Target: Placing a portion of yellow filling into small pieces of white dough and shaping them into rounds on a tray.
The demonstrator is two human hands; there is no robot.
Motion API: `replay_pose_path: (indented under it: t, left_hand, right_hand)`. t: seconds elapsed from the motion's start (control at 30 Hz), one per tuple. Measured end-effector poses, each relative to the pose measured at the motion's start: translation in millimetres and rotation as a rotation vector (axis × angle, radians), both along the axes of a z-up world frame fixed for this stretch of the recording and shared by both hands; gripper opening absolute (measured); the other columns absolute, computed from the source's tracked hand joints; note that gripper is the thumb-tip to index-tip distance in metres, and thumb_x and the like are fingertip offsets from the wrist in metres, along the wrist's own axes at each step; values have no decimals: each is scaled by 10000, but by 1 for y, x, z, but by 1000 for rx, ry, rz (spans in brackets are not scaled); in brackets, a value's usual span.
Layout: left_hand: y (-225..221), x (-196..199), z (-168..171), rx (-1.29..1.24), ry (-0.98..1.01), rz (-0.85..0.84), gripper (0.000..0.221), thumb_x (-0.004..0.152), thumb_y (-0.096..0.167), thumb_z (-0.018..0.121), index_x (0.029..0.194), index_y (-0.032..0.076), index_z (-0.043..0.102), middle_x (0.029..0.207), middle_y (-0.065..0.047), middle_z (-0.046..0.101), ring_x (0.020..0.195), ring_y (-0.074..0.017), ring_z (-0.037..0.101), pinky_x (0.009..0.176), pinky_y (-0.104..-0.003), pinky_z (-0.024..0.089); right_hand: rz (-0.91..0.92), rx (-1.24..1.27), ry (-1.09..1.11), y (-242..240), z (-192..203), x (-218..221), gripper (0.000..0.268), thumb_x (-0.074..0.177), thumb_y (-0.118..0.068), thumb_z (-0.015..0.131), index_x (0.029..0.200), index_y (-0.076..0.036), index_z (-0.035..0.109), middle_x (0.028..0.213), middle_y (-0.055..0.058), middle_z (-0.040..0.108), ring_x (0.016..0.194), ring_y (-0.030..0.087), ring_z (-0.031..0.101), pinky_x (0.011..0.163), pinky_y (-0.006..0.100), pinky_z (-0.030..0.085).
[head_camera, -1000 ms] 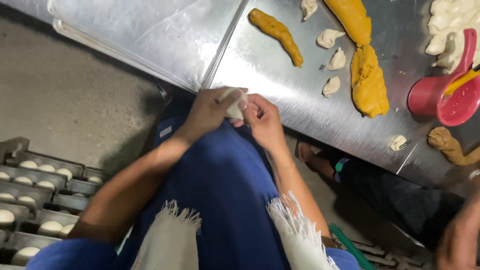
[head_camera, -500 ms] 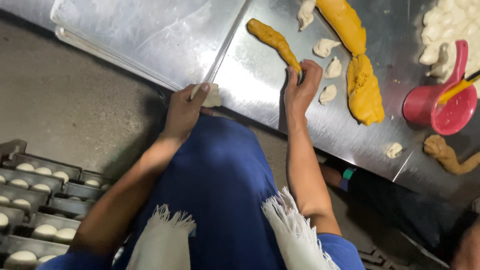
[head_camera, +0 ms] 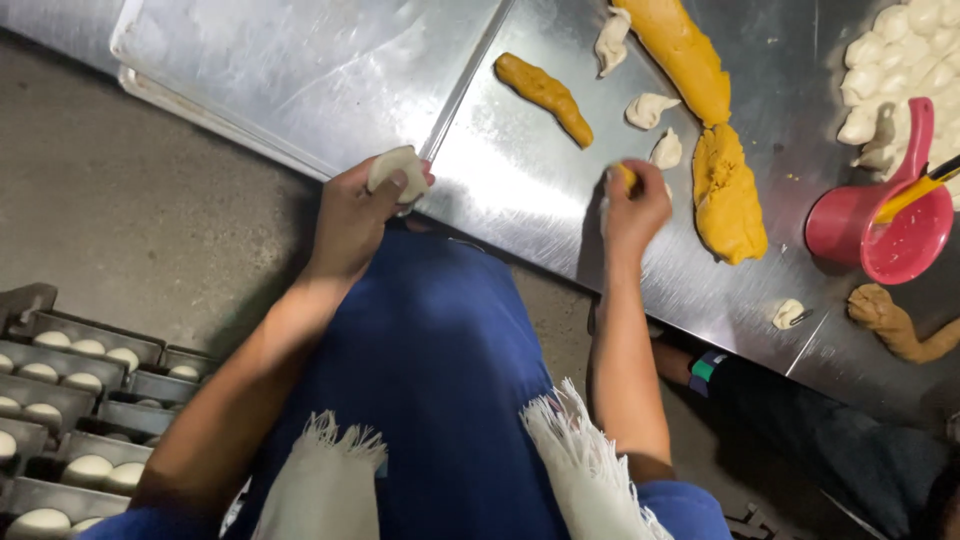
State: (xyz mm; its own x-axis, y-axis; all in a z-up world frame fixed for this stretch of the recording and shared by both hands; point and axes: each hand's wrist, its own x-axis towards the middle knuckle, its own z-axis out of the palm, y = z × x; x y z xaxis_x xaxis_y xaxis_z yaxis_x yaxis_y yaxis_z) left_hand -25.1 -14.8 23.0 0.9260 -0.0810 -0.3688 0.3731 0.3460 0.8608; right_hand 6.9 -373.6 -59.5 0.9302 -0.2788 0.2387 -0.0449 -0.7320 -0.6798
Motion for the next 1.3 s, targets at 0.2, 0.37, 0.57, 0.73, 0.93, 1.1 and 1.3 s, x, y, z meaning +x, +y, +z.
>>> replay_pose_path:
  t: [0.2, 0.37, 0.57, 0.73, 0.93, 1.1, 1.3]
  left_hand:
    - [-12, 16, -22, -120, -5, -101, 422, 1022, 213, 608, 1331, -74, 594, 1219, -184, 719, 1144, -232, 714, 1013, -338, 583]
    - [-27, 24, -28, -365, 81, -169, 472, 1020, 228, 607, 1381, -73, 558, 1312, -180, 678, 1175, -210, 677, 1053, -326, 538]
    - [0, 25, -17, -397, 94, -239, 531, 1126, 354, 501, 1430, -67, 616, 1160, -99, 686, 998, -148, 596, 813, -263, 474]
    - [15, 19, -15, 35, -310, -329, 412, 1053, 162, 624, 1441, 39, 564, 1226, -68, 676, 1115, -122, 616, 951, -275, 533]
    - [51, 28, -2, -235, -231, -381, 434, 1077, 69, 535, 1508, 24, 500, 1549, -119, 488, 1251, -175, 603, 950, -307, 624]
    - [65, 37, 4, -360, -280, -495, 460, 1071, 71, 517, 1526, 55, 451, 1666, -124, 313, 1286, -200, 625, 885, -334, 649]
    - [70, 33, 11, -330, -275, -582, 472, 1090, 105, 490, 1560, 80, 455, 1456, -133, 538, 1116, -172, 653, 784, -307, 644]
  right_hand:
    - [-121, 774, 248, 52, 63, -30, 257, 960, 23, 719, 1214, 20, 677, 1045, 102, 689, 942, 172, 631, 864, 276, 528]
    - [65, 1052, 368, 147, 123, -41, 416, 963, 42, 655, 1370, 6, 575, 1134, 130, 717, 1030, 199, 719, 947, 289, 577]
    - [275, 461, 218, 209, 139, -35, 292, 977, -32, 738, 1250, -9, 637, 1110, 111, 704, 988, 178, 715, 893, 266, 578]
    - [347, 20, 104, 233, 146, -29, 216, 957, -60, 784, 1157, -47, 705, 1015, 102, 687, 871, 202, 635, 781, 292, 523]
    - [301, 219, 139, 265, 180, -27, 490, 888, -55, 751, 1348, -18, 587, 1229, 105, 582, 982, 170, 627, 814, 296, 541]
    - [160, 739, 277, 254, 144, -34, 383, 971, -60, 719, 1326, -14, 583, 1134, 47, 643, 993, 116, 633, 834, 265, 555]
    - [45, 868, 238, 267, 139, -58, 265, 1013, -36, 739, 1233, -2, 596, 1005, 39, 636, 894, 100, 596, 754, 247, 512]
